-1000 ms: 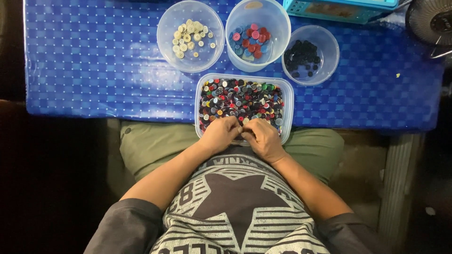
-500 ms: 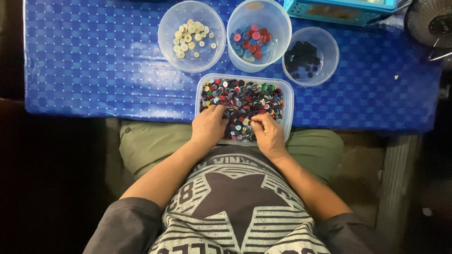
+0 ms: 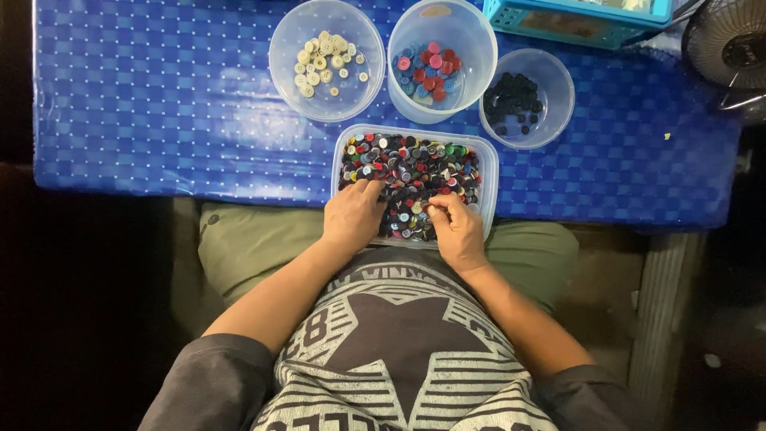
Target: Sorting various buttons from a central tray into separate plastic bowls based on color and design.
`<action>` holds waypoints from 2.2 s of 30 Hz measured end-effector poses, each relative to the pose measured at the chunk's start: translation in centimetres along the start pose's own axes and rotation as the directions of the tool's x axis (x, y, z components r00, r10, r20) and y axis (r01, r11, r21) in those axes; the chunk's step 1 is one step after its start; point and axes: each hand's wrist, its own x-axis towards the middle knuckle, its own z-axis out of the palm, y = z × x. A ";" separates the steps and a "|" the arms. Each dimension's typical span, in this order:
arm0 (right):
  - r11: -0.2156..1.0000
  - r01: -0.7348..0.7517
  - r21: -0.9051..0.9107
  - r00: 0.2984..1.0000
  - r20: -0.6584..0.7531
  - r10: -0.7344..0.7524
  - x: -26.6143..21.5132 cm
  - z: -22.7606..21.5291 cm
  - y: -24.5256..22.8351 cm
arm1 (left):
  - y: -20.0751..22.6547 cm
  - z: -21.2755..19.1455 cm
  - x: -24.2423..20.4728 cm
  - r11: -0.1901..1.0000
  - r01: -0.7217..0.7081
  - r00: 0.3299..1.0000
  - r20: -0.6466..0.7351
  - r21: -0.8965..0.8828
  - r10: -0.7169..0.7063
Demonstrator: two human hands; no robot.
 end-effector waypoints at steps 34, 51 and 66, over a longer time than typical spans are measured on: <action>0.987 -0.114 0.116 0.993 -0.025 0.118 0.6 -0.2 -0.6 | 0.2 -0.9 0.0 1.000 -0.021 1.000 0.023 -0.017 0.021; 0.829 -0.299 0.474 0.948 0.245 0.202 11.2 -3.9 -9.2 | -0.2 -0.2 0.1 0.999 -0.029 1.000 0.004 -0.031 0.029; 0.578 -0.253 0.776 0.965 0.155 0.214 13.4 -3.1 -7.4 | -0.4 0.2 0.6 0.998 0.041 0.984 0.176 -0.042 -0.033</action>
